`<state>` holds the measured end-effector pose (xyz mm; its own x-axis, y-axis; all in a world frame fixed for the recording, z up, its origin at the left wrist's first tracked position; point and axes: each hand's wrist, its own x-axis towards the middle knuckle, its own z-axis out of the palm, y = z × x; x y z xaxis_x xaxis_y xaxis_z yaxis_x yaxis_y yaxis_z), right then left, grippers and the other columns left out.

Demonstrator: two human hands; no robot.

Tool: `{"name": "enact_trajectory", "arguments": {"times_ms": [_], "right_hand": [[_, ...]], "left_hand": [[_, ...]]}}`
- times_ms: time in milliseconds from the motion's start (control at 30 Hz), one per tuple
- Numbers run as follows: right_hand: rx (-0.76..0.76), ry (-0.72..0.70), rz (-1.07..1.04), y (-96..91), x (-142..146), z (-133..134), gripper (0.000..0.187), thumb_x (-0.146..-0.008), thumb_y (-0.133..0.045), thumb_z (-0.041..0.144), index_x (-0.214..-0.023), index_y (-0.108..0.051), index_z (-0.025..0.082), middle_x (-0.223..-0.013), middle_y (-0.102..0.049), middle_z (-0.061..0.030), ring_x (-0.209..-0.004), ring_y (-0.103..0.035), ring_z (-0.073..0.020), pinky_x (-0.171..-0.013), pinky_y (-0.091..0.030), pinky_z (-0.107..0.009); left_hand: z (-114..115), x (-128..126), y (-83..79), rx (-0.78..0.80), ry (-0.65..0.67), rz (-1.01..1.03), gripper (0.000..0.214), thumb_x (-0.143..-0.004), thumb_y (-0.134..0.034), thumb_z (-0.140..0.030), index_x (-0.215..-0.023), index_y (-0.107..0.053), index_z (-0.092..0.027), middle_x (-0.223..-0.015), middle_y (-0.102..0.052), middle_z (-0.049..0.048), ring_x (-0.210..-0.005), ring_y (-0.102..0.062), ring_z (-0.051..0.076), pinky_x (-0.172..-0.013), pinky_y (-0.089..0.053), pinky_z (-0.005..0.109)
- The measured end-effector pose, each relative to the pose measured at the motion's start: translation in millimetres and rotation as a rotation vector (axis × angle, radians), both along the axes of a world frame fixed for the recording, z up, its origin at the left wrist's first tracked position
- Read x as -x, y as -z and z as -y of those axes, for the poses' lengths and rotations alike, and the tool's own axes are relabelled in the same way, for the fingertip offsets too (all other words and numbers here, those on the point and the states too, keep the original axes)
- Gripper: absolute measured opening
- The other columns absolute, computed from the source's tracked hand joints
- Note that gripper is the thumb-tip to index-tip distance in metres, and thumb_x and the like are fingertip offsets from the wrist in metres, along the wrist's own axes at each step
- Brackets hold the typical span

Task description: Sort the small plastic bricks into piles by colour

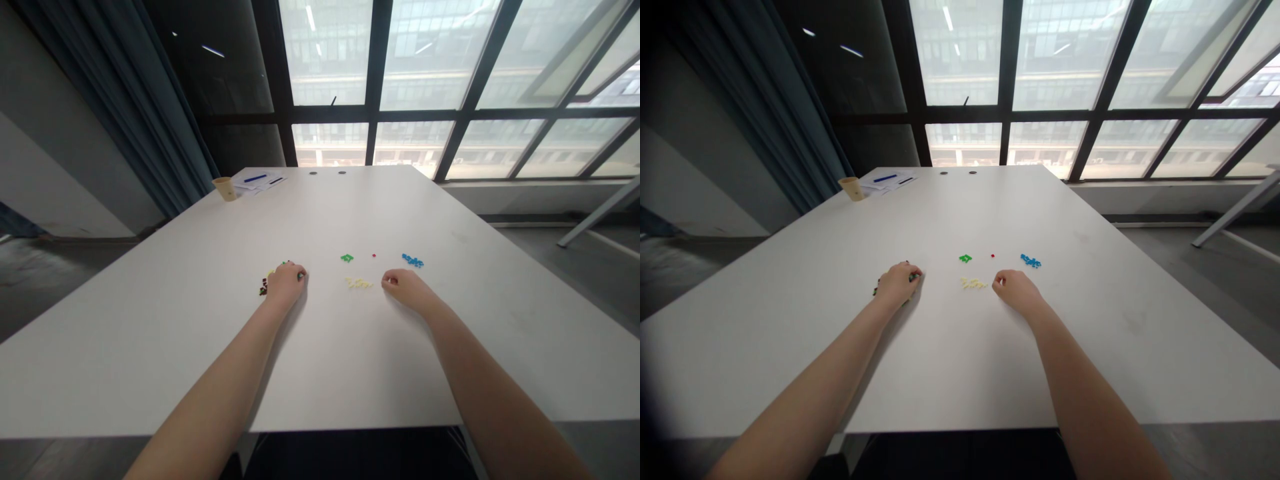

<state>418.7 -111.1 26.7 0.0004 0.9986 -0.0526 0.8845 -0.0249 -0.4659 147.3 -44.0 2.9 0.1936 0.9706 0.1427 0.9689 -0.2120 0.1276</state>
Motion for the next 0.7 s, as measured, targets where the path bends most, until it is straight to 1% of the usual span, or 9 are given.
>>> {"name": "enact_trajectory", "arguments": {"times_ms": [100,167,233,333,433,533,600,700], "right_hand": [[-0.006,-0.004,-0.005,1.4,-1,0,0.021,-0.072,-0.043,0.021,-0.071,-0.063,0.017,-0.071,-0.061,-0.0038,-0.062,-0.050,-0.0121,-0.056,-0.032,-0.022],[-0.013,-0.004,-0.010,1.7,-1,-1,0.020,-0.072,-0.043,0.021,-0.070,-0.063,0.017,-0.069,-0.060,-0.0035,-0.061,-0.049,-0.0121,-0.056,-0.032,-0.022],[-0.034,-0.003,-0.019,1.2,-1,0,0.020,-0.071,-0.043,0.021,-0.069,-0.062,0.017,-0.066,-0.059,-0.0029,-0.060,-0.049,-0.0122,-0.055,-0.032,-0.022],[-0.107,-0.021,-0.059,-1.0,1,1,0.020,-0.072,-0.043,0.021,-0.068,-0.062,0.017,-0.060,-0.056,-0.0010,-0.056,-0.047,-0.0117,-0.054,-0.031,-0.023],[-0.241,-0.094,-0.130,-3.3,6,2,0.019,-0.073,-0.044,0.021,-0.071,-0.062,0.017,-0.056,-0.051,0.0007,-0.054,-0.044,-0.0109,-0.054,-0.031,-0.022],[-0.375,-0.187,-0.225,-4.5,15,4,0.017,-0.074,-0.046,0.020,-0.075,-0.062,0.016,-0.058,-0.051,0.0010,-0.054,-0.044,-0.0101,-0.055,-0.033,-0.022],[-0.422,-0.241,-0.277,-5.2,22,7,0.016,-0.075,-0.047,0.019,-0.078,-0.062,0.016,-0.060,-0.052,0.0010,-0.054,-0.043,-0.0094,-0.055,-0.033,-0.021],[-0.465,-0.339,-0.322,-7.0,30,11,0.013,-0.076,-0.049,0.018,-0.079,-0.062,0.017,-0.063,-0.053,0.0009,-0.054,-0.041,-0.0086,-0.055,-0.034,-0.021]], "left_hand": [[-2,1,2.3,-0.019,0.025,0.053,0.021,-0.075,-0.046,-0.023,-0.081,-0.067,-0.023,-0.093,-0.063,0.0060,-0.091,-0.056,0.024,-0.074,-0.042,0.033],[-2,1,2.4,-0.024,0.049,0.153,0.019,-0.075,-0.048,-0.025,-0.080,-0.066,-0.021,-0.090,-0.063,0.0066,-0.088,-0.056,0.023,-0.074,-0.041,0.033],[-2,-1,1.1,0.010,0.078,0.316,0.018,-0.074,-0.051,-0.030,-0.078,-0.065,-0.019,-0.086,-0.064,0.0063,-0.082,-0.056,0.021,-0.072,-0.041,0.032],[3,-9,-3.1,0.132,0.132,0.630,0.022,-0.072,-0.056,-0.038,-0.076,-0.065,-0.018,-0.079,-0.064,0.0043,-0.073,-0.055,0.017,-0.069,-0.041,0.029],[13,-21,-9.2,0.253,0.232,0.937,0.025,-0.068,-0.060,-0.041,-0.075,-0.064,-0.017,-0.071,-0.062,0.0022,-0.067,-0.053,0.014,-0.064,-0.040,0.026],[28,-34,-15.2,0.289,0.350,1.167,0.023,-0.066,-0.065,-0.038,-0.072,-0.063,-0.016,-0.069,-0.060,0.0016,-0.066,-0.052,0.013,-0.062,-0.039,0.025],[37,-40,-17.7,0.285,0.446,1.260,0.019,-0.064,-0.067,-0.035,-0.067,-0.063,-0.016,-0.070,-0.060,0.0021,-0.068,-0.052,0.013,-0.064,-0.039,0.025],[45,-45,-18.7,0.284,0.554,1.286,0.016,-0.065,-0.068,-0.031,-0.065,-0.063,-0.016,-0.072,-0.060,0.0031,-0.068,-0.052,0.013,-0.064,-0.039,0.026]]}}
